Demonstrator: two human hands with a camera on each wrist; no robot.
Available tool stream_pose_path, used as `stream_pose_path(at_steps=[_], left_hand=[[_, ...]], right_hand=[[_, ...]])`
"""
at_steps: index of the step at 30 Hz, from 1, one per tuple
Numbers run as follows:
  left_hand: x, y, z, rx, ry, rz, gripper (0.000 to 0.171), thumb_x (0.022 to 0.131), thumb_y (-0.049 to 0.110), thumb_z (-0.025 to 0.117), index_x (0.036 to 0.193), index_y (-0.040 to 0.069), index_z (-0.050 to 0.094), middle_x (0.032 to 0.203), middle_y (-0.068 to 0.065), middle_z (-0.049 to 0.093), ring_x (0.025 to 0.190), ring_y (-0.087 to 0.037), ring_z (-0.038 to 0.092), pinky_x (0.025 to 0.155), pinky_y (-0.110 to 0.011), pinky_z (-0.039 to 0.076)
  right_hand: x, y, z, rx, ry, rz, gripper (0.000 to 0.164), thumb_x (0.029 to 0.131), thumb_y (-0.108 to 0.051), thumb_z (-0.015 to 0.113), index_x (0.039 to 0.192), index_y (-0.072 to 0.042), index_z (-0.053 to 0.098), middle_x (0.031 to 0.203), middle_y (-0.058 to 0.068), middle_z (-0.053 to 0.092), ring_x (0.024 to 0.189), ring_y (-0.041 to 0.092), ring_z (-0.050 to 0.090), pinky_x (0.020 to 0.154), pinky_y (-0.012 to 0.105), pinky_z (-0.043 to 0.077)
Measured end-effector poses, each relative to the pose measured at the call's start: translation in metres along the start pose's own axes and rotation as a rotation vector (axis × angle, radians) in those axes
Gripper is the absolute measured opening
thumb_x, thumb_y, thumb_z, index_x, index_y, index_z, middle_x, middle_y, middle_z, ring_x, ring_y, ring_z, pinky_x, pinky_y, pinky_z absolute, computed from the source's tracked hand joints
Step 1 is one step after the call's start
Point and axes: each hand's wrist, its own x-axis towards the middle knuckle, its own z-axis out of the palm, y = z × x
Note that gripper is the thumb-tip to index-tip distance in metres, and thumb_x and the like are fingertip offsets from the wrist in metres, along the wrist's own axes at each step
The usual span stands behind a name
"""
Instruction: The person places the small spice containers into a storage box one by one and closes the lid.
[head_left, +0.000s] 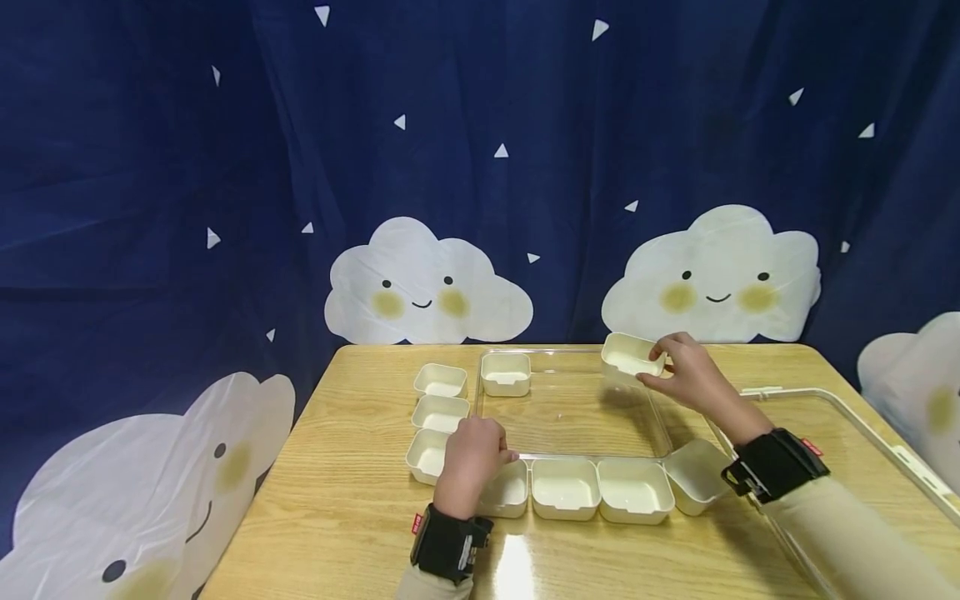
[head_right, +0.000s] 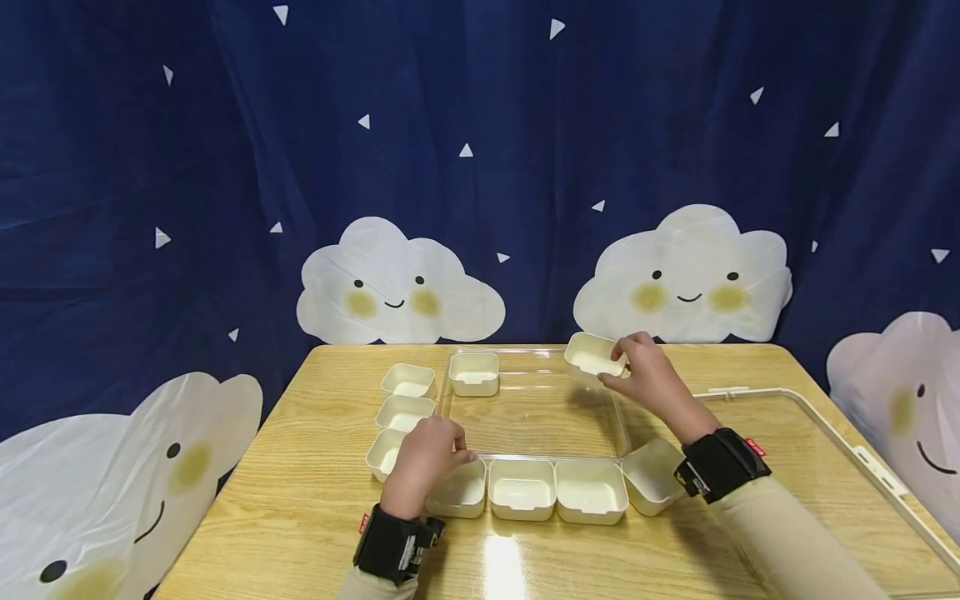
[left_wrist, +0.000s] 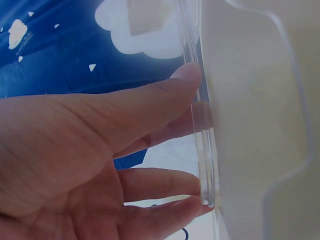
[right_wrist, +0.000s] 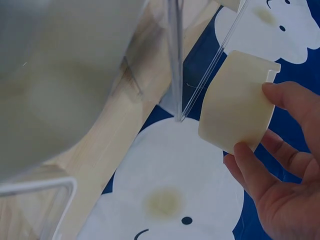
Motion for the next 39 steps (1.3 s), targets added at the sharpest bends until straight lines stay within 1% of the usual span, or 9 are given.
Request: stream_pose_path(at_steps=[9, 16, 25, 30, 34, 39], left_hand=[[0.0, -0.001, 0.0, -0.001, 0.013, 0.002, 0.034, 0.078, 0.03, 0.088, 0.06, 0.015, 0.063, 0.068, -0.003, 0.061, 0.07, -0.024, 0.059, 0.054, -0.033, 0.048], [0.0, -0.001, 0.0, 0.002, 0.033, 0.011, 0.035, 0.077, 0.029, 0.089, 0.059, 0.016, 0.062, 0.067, -0.003, 0.062, 0.069, -0.025, 0.06, 0.053, -0.033, 0.048], [0.002, -0.002, 0.001, 0.019, 0.005, -0.004, 0.036, 0.078, 0.031, 0.088, 0.059, 0.016, 0.062, 0.069, -0.002, 0.062, 0.071, -0.024, 0.06, 0.055, -0.033, 0.049], [0.003, -0.002, 0.002, 0.035, 0.008, 0.0, 0.037, 0.078, 0.032, 0.088, 0.059, 0.016, 0.06, 0.069, -0.003, 0.062, 0.071, -0.024, 0.06, 0.055, -0.034, 0.049], [0.003, -0.002, 0.002, 0.035, 0.005, -0.002, 0.037, 0.078, 0.032, 0.088, 0.059, 0.017, 0.06, 0.069, -0.003, 0.061, 0.071, -0.024, 0.06, 0.054, -0.033, 0.048], [0.002, -0.002, 0.002, 0.038, -0.001, -0.004, 0.037, 0.079, 0.032, 0.087, 0.059, 0.017, 0.06, 0.069, -0.002, 0.061, 0.071, -0.024, 0.06, 0.055, -0.033, 0.048]], right_hand=[[0.013, -0.008, 0.017, 0.037, -0.056, 0.032, 0.032, 0.076, -0.011, 0.088, 0.088, 0.004, 0.062, 0.102, 0.028, 0.058, 0.094, 0.041, 0.058, 0.071, 0.043, 0.058], [0.02, -0.01, 0.03, 0.048, -0.077, 0.021, 0.032, 0.076, -0.014, 0.088, 0.085, 0.003, 0.063, 0.099, 0.026, 0.059, 0.088, 0.038, 0.057, 0.067, 0.036, 0.052], [0.028, -0.007, 0.042, 0.037, -0.111, 0.006, 0.032, 0.076, -0.016, 0.088, 0.085, 0.003, 0.064, 0.094, 0.024, 0.061, 0.078, 0.032, 0.058, 0.066, 0.036, 0.05], [0.033, -0.007, 0.048, 0.053, -0.134, 0.014, 0.032, 0.076, -0.015, 0.087, 0.085, 0.003, 0.063, 0.09, 0.022, 0.06, 0.074, 0.028, 0.055, 0.065, 0.035, 0.047], [0.036, -0.007, 0.052, 0.058, -0.162, 0.024, 0.032, 0.077, -0.015, 0.088, 0.086, 0.003, 0.063, 0.087, 0.019, 0.058, 0.074, 0.025, 0.052, 0.065, 0.034, 0.046], [0.039, -0.007, 0.058, 0.072, -0.195, 0.037, 0.03, 0.077, -0.014, 0.087, 0.085, 0.003, 0.063, 0.086, 0.018, 0.057, 0.075, 0.027, 0.053, 0.065, 0.034, 0.047]])
